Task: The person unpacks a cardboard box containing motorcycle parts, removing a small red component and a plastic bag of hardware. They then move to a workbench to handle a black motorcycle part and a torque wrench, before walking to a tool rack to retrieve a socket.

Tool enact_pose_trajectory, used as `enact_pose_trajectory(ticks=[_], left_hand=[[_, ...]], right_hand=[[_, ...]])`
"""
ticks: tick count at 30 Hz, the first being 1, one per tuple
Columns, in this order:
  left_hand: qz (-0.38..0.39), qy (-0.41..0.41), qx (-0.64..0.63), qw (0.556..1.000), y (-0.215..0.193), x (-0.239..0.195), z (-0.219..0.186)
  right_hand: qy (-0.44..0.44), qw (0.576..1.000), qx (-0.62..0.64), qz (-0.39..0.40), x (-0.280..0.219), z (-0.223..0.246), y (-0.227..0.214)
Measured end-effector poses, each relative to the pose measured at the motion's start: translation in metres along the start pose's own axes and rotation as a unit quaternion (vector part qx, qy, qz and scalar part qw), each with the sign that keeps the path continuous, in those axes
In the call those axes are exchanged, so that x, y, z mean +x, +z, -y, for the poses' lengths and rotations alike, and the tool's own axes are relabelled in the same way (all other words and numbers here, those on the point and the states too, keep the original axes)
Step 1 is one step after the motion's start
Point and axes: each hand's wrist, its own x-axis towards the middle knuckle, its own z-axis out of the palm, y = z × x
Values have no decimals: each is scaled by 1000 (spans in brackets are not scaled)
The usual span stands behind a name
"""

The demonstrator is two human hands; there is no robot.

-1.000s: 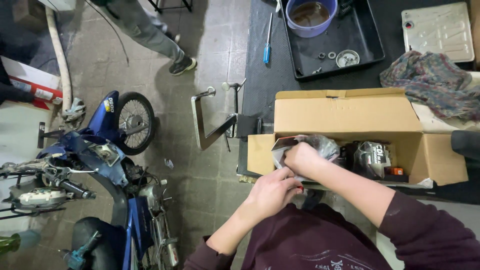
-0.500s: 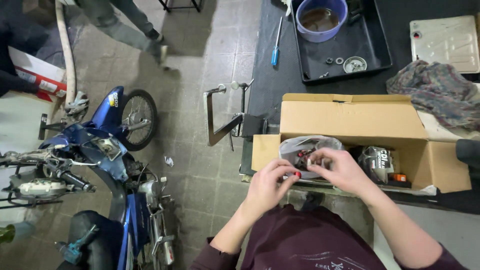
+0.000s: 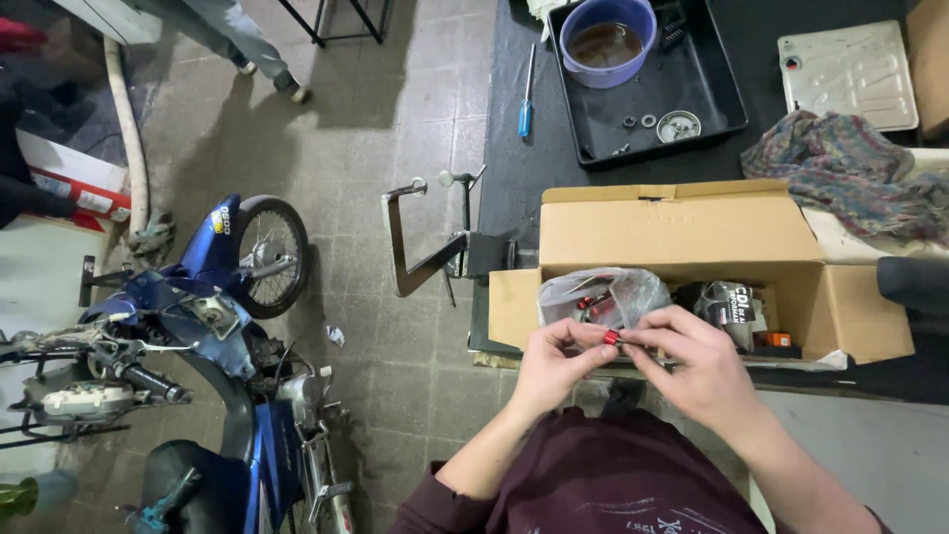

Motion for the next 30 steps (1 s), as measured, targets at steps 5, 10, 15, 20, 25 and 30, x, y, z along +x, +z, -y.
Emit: enact_pose_trajectory(ticks=[5,10,15,20,25,30], left_hand=[[0,-5,1,1000,-1,-4,10],[5,-20,-5,1000,4,-8,-1],[-4,53,116,992,13,-19,-35],[-12,183,286,941,21,-23,-60],[26,229,284,931,22,-24,-71],[33,188,241,952,27,-32,-70]], right_hand=[[-147,986,-64,-51,4,15,-11],[-190,980,-17,-59,7,17,-12],[-97,992,75,-27,-4,3,2],[-44,980,192,-19,-19,-19,10],[-80,981,176,-13,-19,-22,4],[-34,947,318,-38,-41,-54,21]])
